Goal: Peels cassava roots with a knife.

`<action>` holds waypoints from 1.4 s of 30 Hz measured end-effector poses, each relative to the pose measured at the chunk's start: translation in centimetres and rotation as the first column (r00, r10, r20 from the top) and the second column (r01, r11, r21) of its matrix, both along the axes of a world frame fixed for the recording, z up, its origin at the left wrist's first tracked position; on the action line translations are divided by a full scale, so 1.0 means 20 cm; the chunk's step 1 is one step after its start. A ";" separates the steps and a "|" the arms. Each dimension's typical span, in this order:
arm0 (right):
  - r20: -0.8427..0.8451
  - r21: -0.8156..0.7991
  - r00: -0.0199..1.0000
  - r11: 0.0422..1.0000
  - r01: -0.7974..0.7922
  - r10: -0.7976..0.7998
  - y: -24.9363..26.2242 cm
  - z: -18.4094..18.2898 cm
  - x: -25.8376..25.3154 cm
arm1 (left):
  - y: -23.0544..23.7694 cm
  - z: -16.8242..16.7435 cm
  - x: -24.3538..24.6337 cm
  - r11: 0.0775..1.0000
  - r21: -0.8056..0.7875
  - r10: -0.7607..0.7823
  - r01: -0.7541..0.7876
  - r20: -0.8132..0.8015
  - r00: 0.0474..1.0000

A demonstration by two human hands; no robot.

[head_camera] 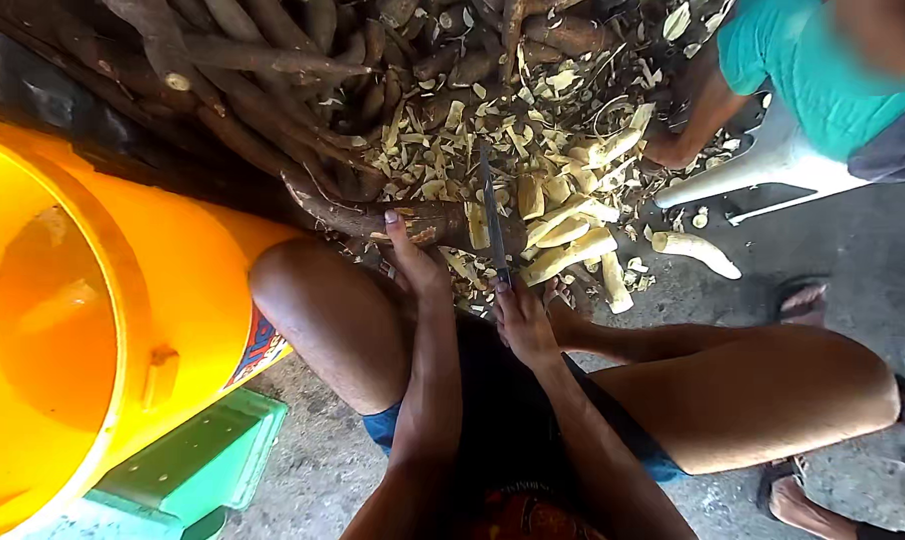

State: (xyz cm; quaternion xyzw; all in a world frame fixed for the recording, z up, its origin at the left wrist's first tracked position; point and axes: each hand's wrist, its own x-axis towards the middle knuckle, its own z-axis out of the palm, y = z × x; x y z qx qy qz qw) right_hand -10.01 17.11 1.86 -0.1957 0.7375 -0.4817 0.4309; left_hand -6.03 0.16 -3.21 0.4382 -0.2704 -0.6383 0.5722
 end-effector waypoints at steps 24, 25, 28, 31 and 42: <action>-0.223 0.225 0.947 0.957 -0.182 0.233 0.02 0.04 -0.25 | 0.06 0.03 -0.12 0.992 -0.125 -0.002 0.013 0.084 0.996; -0.257 0.135 0.956 0.985 -0.111 0.143 0.00 0.08 -0.22 | 0.08 0.03 -0.12 0.992 -0.127 -0.006 0.020 0.107 0.994; -0.359 -0.322 0.914 0.944 0.068 -0.189 -0.02 0.25 -0.15 | 0.10 0.02 -0.13 0.989 -0.149 0.019 -0.011 0.051 0.999; -0.419 -0.523 0.819 0.842 0.135 -0.392 -0.03 0.19 -0.07 | 0.10 0.05 -0.16 0.991 -0.129 0.033 -0.024 0.068 0.997; 0.262 0.069 0.965 0.996 -0.051 0.031 0.02 -0.09 -0.10 | 0.13 0.06 -0.15 0.986 -0.155 -0.044 0.056 0.076 0.996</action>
